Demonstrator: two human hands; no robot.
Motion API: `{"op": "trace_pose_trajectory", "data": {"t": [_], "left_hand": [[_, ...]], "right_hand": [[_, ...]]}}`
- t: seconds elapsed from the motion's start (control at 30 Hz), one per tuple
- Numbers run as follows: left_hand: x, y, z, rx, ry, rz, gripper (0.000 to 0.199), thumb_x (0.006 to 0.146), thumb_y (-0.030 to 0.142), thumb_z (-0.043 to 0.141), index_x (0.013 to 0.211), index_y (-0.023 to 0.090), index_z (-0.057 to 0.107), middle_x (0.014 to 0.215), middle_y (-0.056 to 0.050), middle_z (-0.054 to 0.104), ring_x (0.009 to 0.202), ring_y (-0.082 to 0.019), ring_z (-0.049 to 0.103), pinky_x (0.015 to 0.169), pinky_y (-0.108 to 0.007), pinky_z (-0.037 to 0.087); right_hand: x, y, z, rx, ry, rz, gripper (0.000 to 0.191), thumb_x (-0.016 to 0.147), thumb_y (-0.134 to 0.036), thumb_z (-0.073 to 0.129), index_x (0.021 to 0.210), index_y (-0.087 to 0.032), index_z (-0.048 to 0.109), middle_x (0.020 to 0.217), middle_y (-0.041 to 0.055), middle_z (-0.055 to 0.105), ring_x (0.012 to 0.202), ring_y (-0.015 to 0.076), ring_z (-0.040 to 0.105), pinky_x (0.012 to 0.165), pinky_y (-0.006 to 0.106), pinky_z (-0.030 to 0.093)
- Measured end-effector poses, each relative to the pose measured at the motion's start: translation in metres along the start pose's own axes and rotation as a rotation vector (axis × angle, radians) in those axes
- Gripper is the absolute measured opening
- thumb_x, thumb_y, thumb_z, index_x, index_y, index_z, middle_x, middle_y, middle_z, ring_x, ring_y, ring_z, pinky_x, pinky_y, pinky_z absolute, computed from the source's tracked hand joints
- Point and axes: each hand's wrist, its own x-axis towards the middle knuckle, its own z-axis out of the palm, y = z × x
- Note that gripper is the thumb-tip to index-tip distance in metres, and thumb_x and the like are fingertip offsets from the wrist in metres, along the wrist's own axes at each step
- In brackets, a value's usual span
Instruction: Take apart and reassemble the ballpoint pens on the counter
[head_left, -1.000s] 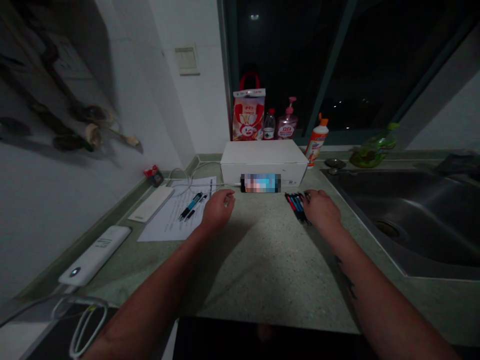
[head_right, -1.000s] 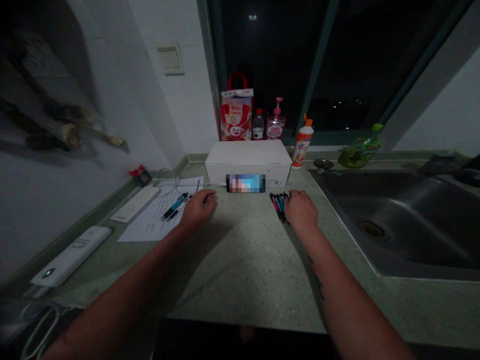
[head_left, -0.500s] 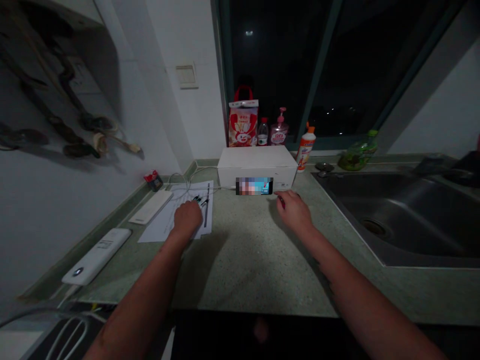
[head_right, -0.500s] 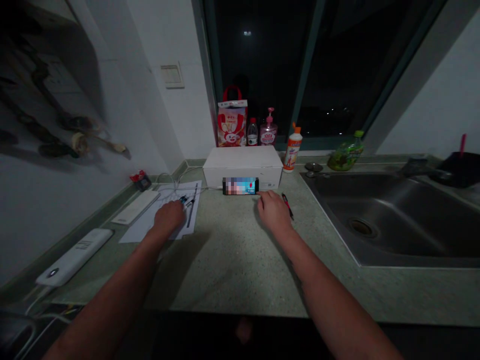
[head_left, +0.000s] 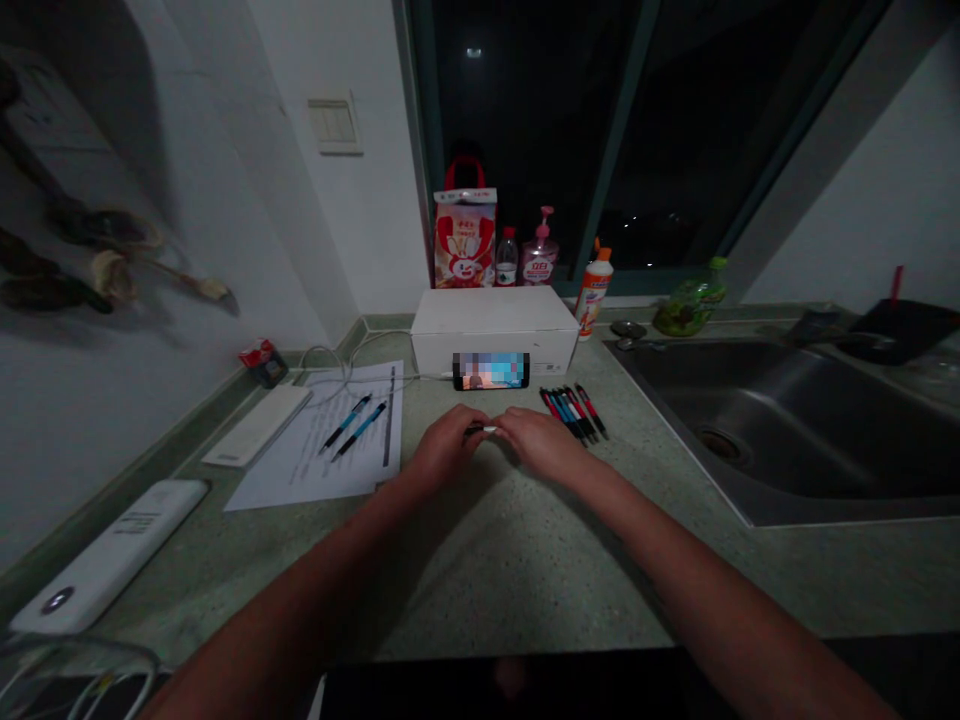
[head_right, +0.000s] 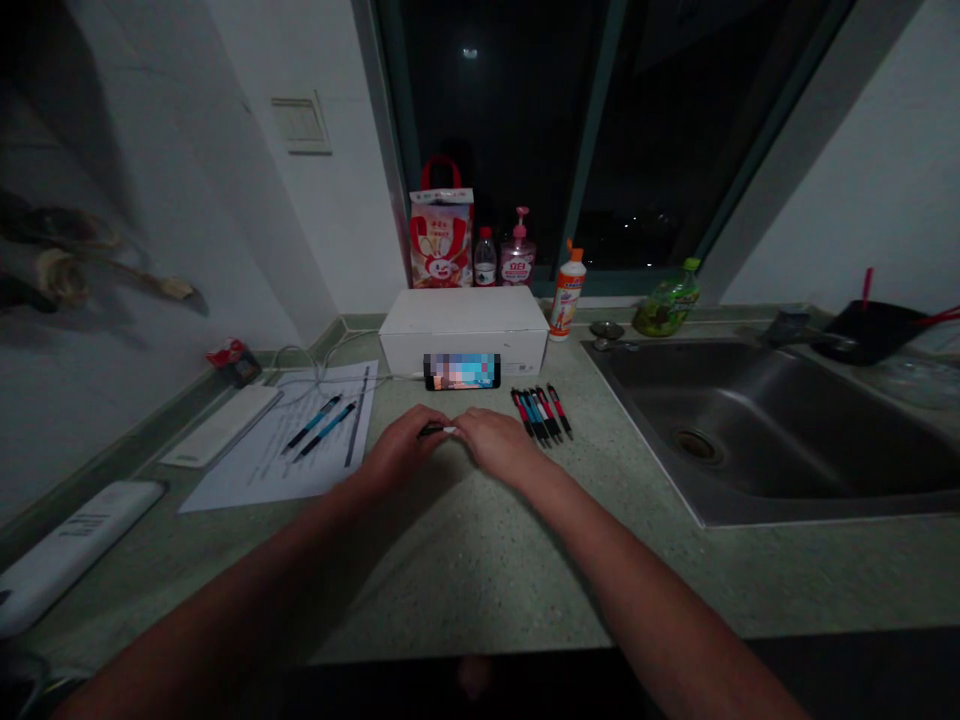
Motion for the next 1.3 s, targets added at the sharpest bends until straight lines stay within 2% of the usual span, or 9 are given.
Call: {"op": "trace_pose_trajectory", "data": {"t": [0.17,0.27,0.37,0.5,0.7,0.83,1.03,1.2,1.3], "left_hand": [[-0.007,-0.004,0.007,0.003,-0.014,0.014,0.017,0.090,0.012,0.068,0.102,0.021,0.076,0.098,-0.004,0.076,0.094,-0.022,0.070,0.089,-0.036,0.055],[-0.008,-0.003,0.011,-0.068,0.054,-0.050,0.018,0.090,0.012,0.067,0.104,0.020,0.076,0.100,-0.006,0.078,0.093,-0.022,0.072,0.088,-0.036,0.056],[-0.010,-0.004,0.014,-0.153,0.111,-0.119,0.025,0.089,0.012,0.067,0.112,0.020,0.074,0.098,-0.005,0.079,0.083,-0.019,0.072,0.079,-0.032,0.057],[-0.011,-0.007,0.014,-0.131,0.127,-0.070,0.020,0.089,0.015,0.067,0.107,0.020,0.075,0.093,-0.004,0.077,0.077,-0.017,0.069,0.074,-0.031,0.056],[-0.012,-0.009,0.012,-0.070,0.072,0.035,0.015,0.093,0.021,0.064,0.101,0.021,0.077,0.093,-0.007,0.078,0.085,-0.021,0.071,0.079,-0.035,0.056],[-0.011,-0.004,0.010,-0.044,0.013,-0.027,0.019,0.096,0.024,0.060,0.099,0.022,0.078,0.092,-0.008,0.079,0.086,-0.023,0.072,0.080,-0.037,0.054],[-0.009,0.005,0.007,0.004,-0.077,-0.159,0.035,0.102,0.031,0.048,0.081,0.021,0.074,0.072,-0.006,0.072,0.069,-0.023,0.066,0.071,-0.036,0.049],[-0.010,0.003,0.010,0.023,-0.070,-0.135,0.037,0.103,0.036,0.048,0.080,0.022,0.073,0.072,-0.006,0.071,0.071,-0.022,0.065,0.071,-0.035,0.049],[-0.010,0.000,0.013,-0.012,-0.083,-0.152,0.023,0.098,0.035,0.059,0.090,0.021,0.074,0.085,-0.007,0.076,0.079,-0.022,0.068,0.073,-0.034,0.052]], "right_hand": [[-0.009,0.021,0.017,0.209,0.042,0.008,0.023,0.107,-0.025,0.052,0.116,-0.021,0.073,0.112,0.0094,0.075,0.106,0.0233,0.070,0.091,0.035,0.051],[-0.010,0.028,0.014,0.292,0.065,0.011,0.022,0.106,-0.025,0.053,0.114,-0.022,0.073,0.110,0.0090,0.075,0.102,0.0228,0.069,0.090,0.035,0.051],[-0.011,0.031,0.007,0.336,0.087,0.005,0.024,0.107,-0.024,0.051,0.114,-0.022,0.073,0.109,0.0090,0.075,0.101,0.0225,0.069,0.089,0.035,0.052],[-0.014,0.031,0.004,0.322,0.096,0.003,0.023,0.107,-0.024,0.051,0.113,-0.021,0.073,0.108,0.0096,0.074,0.101,0.0229,0.068,0.090,0.037,0.052],[-0.013,0.025,0.011,0.314,0.066,-0.035,0.024,0.107,-0.023,0.052,0.115,-0.022,0.074,0.107,0.0085,0.074,0.100,0.0218,0.070,0.091,0.036,0.053],[-0.014,0.024,0.010,0.276,0.110,-0.037,0.022,0.105,-0.022,0.055,0.114,-0.022,0.075,0.106,0.0081,0.074,0.102,0.0228,0.069,0.090,0.037,0.053],[-0.015,0.021,0.008,0.222,0.112,-0.032,0.021,0.102,-0.021,0.059,0.117,-0.024,0.074,0.110,0.0079,0.074,0.107,0.0239,0.068,0.092,0.037,0.052],[-0.013,0.016,0.007,0.203,0.006,0.006,0.025,0.107,-0.029,0.052,0.109,-0.024,0.076,0.102,0.0076,0.076,0.098,0.0237,0.070,0.085,0.036,0.052],[-0.013,0.017,0.009,0.198,0.026,0.009,0.020,0.104,-0.025,0.056,0.108,-0.023,0.075,0.103,0.0072,0.074,0.097,0.0226,0.070,0.083,0.034,0.051]]}}
